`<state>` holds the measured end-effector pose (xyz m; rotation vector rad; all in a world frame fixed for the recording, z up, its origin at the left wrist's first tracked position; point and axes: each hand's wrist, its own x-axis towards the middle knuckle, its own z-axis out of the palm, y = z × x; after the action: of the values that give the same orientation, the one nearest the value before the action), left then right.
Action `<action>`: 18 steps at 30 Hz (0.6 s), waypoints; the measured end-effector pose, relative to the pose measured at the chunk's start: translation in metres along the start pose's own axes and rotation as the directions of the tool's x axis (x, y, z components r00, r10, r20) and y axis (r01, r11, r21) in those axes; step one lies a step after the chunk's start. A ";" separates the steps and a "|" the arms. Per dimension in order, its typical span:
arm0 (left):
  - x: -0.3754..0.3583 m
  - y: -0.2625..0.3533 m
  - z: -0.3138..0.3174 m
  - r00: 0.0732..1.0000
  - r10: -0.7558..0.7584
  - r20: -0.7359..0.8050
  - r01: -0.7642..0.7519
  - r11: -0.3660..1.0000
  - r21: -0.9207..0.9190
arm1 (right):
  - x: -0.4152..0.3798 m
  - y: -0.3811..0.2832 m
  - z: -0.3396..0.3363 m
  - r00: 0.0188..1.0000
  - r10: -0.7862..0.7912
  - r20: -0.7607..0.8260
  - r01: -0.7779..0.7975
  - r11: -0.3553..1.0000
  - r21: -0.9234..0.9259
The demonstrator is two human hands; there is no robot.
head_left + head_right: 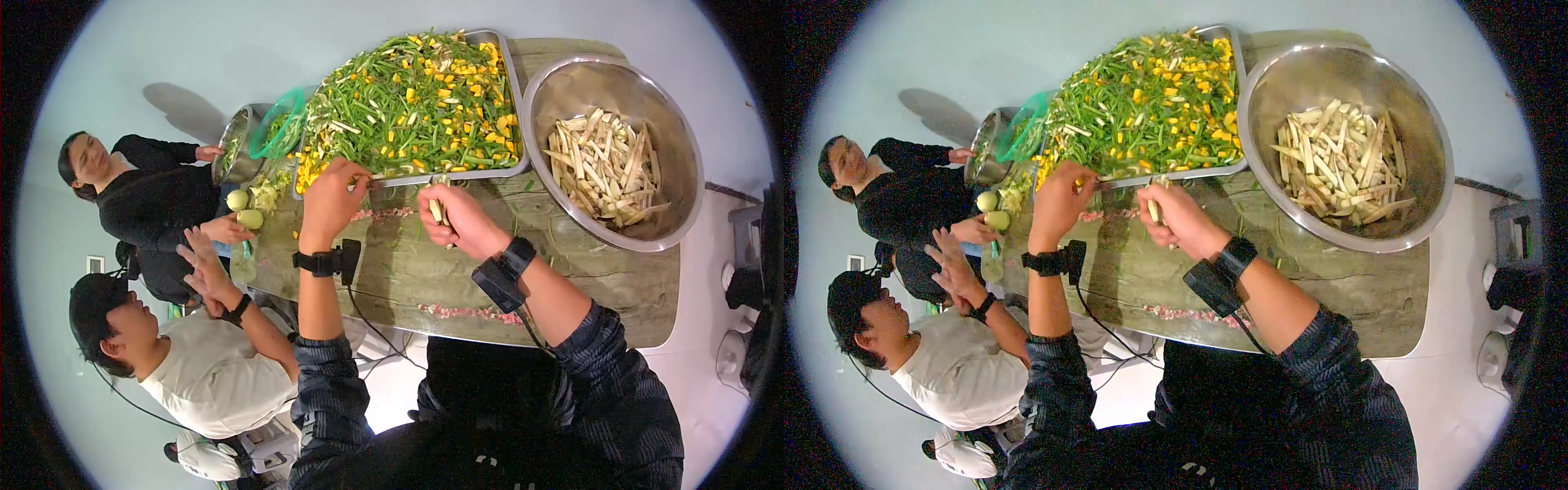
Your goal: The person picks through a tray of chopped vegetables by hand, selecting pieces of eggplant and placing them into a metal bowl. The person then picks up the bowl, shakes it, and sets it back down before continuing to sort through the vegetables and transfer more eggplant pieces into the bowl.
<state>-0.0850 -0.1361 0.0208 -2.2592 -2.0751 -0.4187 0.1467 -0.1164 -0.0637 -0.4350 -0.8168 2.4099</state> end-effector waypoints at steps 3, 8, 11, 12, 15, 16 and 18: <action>0.003 -0.001 0.000 0.994 0.019 -0.111 -0.017 1.000 0.018 | 0.001 0.000 0.000 1.000 -0.008 0.008 0.008 1.000 0.012; -0.009 0.041 0.009 0.959 -0.184 -0.218 0.051 0.863 -0.502 | -0.002 -0.004 0.006 0.999 -0.039 -0.036 0.037 0.998 -0.054; -0.024 0.076 0.011 0.962 -0.141 -0.234 0.013 0.879 -0.476 | -0.002 -0.005 0.004 0.999 -0.041 -0.002 0.041 0.999 -0.007; -0.028 0.081 0.015 0.962 -0.141 -0.232 0.013 0.877 -0.480 | -0.003 -0.003 0.002 0.999 -0.040 -0.006 0.040 0.999 -0.008; -0.037 0.089 0.021 0.946 0.010 -0.324 -0.142 0.912 -0.385 | 0.003 0.007 -0.009 0.997 -0.028 0.071 0.022 0.997 0.075; -0.039 0.090 0.022 0.942 0.050 -0.331 -0.176 0.916 -0.360 | 0.005 0.010 -0.012 0.995 -0.032 0.098 0.016 0.987 0.158; -0.040 0.088 0.022 0.937 0.093 -0.337 -0.212 0.918 -0.335 | 0.004 0.008 -0.008 0.992 -0.040 0.123 0.010 0.970 0.241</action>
<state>0.0028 -0.1793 0.0033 -2.3210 -1.7589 -1.1589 0.1441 -0.1153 -0.0755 -0.1773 -0.5677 2.4927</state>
